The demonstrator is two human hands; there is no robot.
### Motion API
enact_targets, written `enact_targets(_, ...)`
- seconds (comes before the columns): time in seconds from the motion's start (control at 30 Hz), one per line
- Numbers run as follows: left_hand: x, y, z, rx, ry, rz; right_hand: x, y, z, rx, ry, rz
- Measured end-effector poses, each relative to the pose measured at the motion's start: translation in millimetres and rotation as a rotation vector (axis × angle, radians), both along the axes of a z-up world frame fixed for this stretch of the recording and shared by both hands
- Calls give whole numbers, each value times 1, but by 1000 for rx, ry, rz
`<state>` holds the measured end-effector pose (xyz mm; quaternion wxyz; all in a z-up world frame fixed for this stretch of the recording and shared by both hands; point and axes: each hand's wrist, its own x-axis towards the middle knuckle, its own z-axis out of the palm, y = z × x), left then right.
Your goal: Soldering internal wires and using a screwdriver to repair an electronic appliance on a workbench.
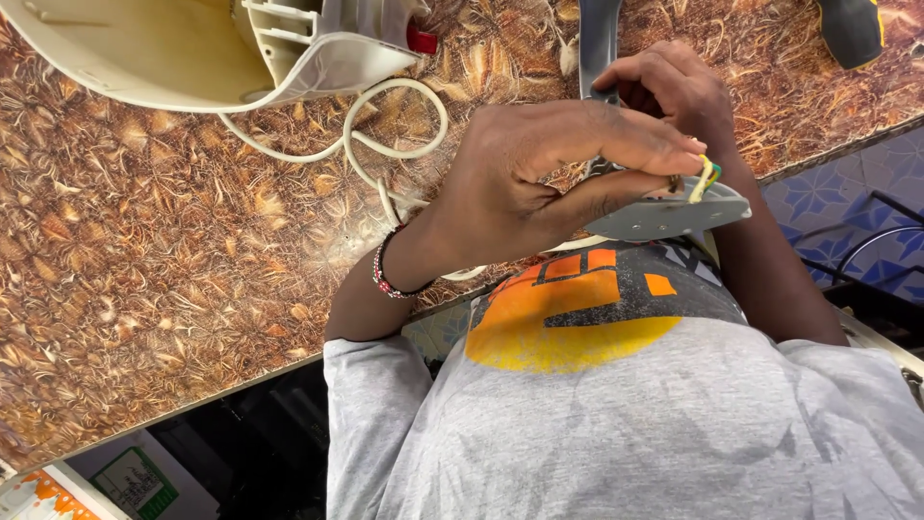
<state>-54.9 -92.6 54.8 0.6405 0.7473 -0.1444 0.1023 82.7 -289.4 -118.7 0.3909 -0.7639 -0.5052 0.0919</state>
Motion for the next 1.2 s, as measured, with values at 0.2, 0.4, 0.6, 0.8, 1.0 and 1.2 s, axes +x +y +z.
enact_targets(0.2, -1, -3, -5, -24, -33, 13, -4, 3, 11, -2, 0, -4)
enact_targets(0.4, -1, -2, -6, 6, -34, 12, -6, 4, 17, -9, -7, -4)
enact_targets(0.6, -1, -3, -8, -8, -34, 16, -4, 4, 15, 21, -13, 18)
enact_targets(0.8, 0, -4, -6, -21, -47, 16, -4, 3, 13, -3, -10, 1)
enact_targets(1.0, 1, -5, -4, 8, -52, 49, -4, 2, 12, -29, -6, -7)
enact_targets(1.2, -4, -12, -4, 110, -21, 168, -5, 3, 15, -24, 4, -10)
